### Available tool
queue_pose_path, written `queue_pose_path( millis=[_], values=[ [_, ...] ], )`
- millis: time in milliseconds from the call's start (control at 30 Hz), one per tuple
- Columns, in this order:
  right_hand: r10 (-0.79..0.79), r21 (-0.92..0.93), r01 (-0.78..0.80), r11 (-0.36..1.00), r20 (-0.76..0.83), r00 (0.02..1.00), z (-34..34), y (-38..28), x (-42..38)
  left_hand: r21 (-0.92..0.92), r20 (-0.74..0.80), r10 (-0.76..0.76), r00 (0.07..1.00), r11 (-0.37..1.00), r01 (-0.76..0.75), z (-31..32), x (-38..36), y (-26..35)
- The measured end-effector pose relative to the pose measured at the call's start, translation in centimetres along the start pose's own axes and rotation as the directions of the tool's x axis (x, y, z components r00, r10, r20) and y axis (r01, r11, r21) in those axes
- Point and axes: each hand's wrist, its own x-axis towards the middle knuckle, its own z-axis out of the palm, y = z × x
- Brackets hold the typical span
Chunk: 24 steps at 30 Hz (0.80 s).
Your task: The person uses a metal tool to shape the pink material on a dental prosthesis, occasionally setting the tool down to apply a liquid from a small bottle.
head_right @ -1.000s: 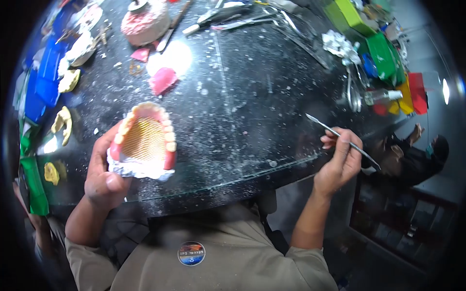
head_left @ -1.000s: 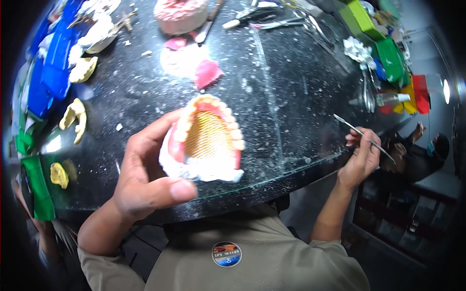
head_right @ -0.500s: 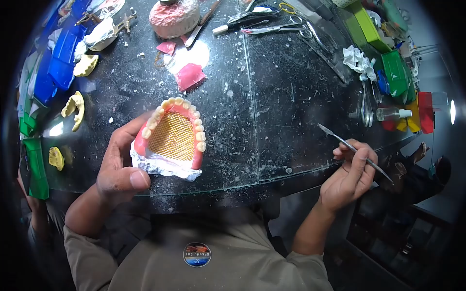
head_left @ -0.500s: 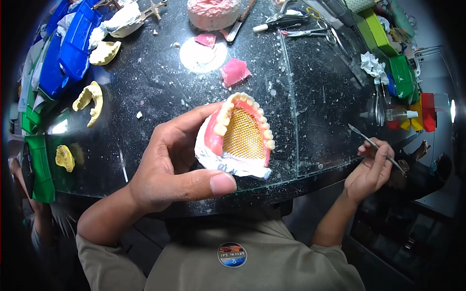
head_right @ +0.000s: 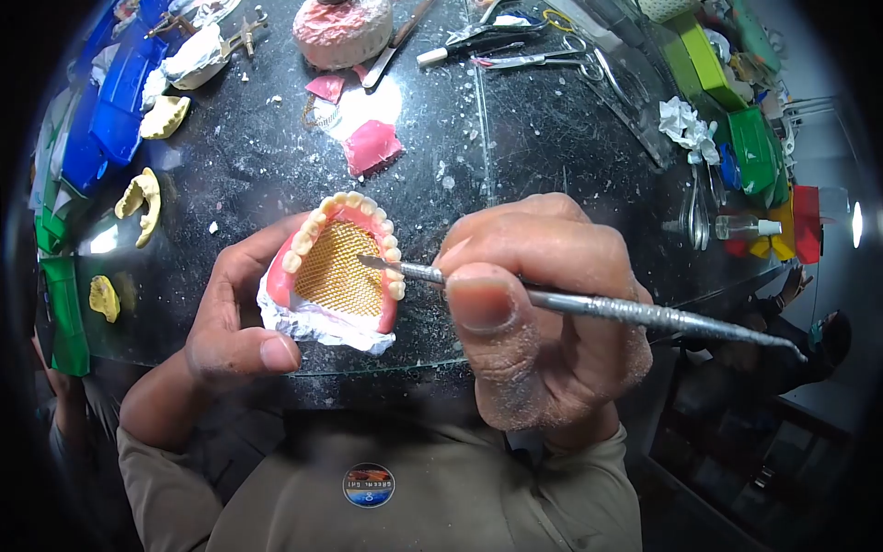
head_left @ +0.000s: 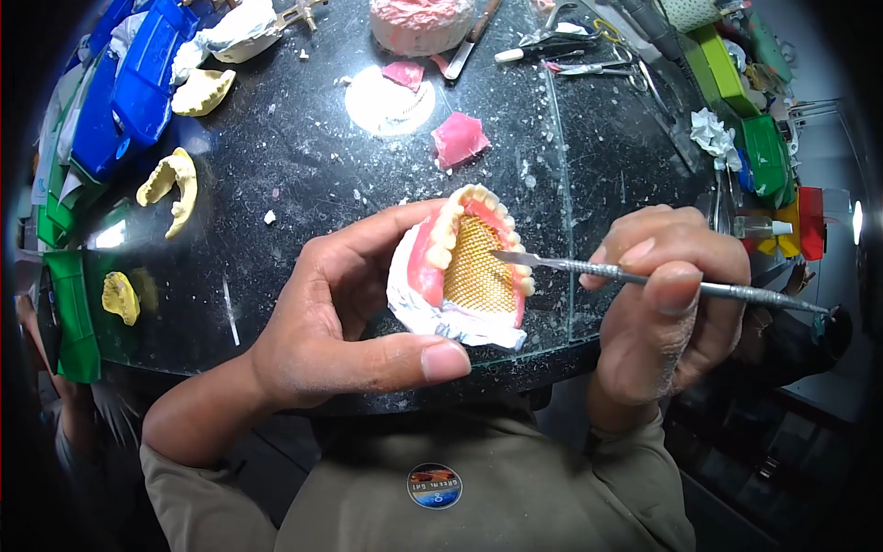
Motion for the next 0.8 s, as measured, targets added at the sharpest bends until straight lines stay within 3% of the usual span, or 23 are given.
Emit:
queue_pose_path(
  millis=[800],
  values=[
    [0.012, 0.025, -0.012, 1.000, 0.013, 1.000, 0.27, 0.36, -0.35, 0.009, -0.029, -0.006, 1.000, 1.000, 0.007, 0.16, 0.07, 0.01]
  ],
)
